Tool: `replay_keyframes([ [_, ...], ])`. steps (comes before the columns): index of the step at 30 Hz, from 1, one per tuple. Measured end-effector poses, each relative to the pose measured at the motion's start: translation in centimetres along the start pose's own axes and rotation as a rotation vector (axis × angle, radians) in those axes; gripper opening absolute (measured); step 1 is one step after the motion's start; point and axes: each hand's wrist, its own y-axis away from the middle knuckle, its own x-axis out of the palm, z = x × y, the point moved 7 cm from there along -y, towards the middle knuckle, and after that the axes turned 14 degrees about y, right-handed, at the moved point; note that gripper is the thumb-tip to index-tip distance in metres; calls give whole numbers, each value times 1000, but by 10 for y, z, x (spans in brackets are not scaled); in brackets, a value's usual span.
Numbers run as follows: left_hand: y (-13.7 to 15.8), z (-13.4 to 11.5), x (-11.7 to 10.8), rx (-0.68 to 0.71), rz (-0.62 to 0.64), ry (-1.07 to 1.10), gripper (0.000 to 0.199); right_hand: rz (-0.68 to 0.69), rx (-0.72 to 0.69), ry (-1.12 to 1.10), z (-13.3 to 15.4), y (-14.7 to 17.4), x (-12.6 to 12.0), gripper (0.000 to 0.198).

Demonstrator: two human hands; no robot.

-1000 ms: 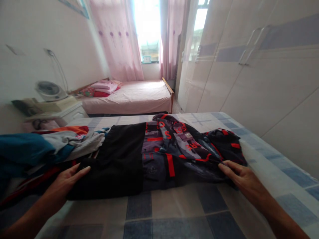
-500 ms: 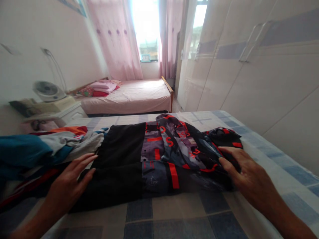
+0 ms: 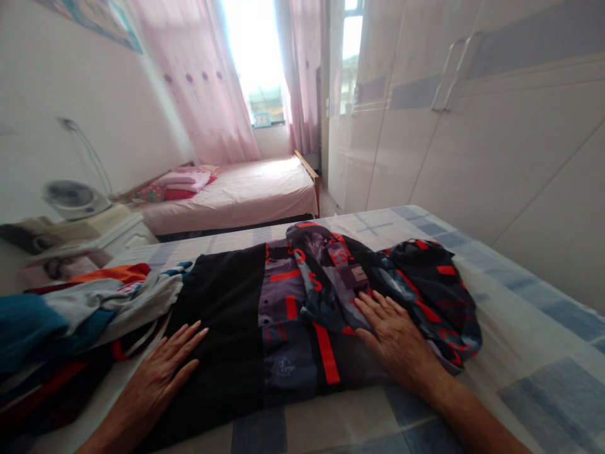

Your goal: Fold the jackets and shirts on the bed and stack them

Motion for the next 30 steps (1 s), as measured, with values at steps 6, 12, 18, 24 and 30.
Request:
replay_keyframes([
  [6,-72,-36,-34,-68,-79,257,42,-40,5,17,1,-1,-2,52],
  [12,-218,-90,-5,-156,90,653,34,-97,3,-8,-1,0,0,50],
  [18,-321,-93,43,-352,-2,752,32,-167,20,19,-3,5,2,52],
  [24,-337,-104,56,-461,-178,1080,34,-155,11,23,-4,8,8,54],
  [30,-277,-111,-30,-241,-270,1451,55,-146,103,-108,-9,6,1,52],
])
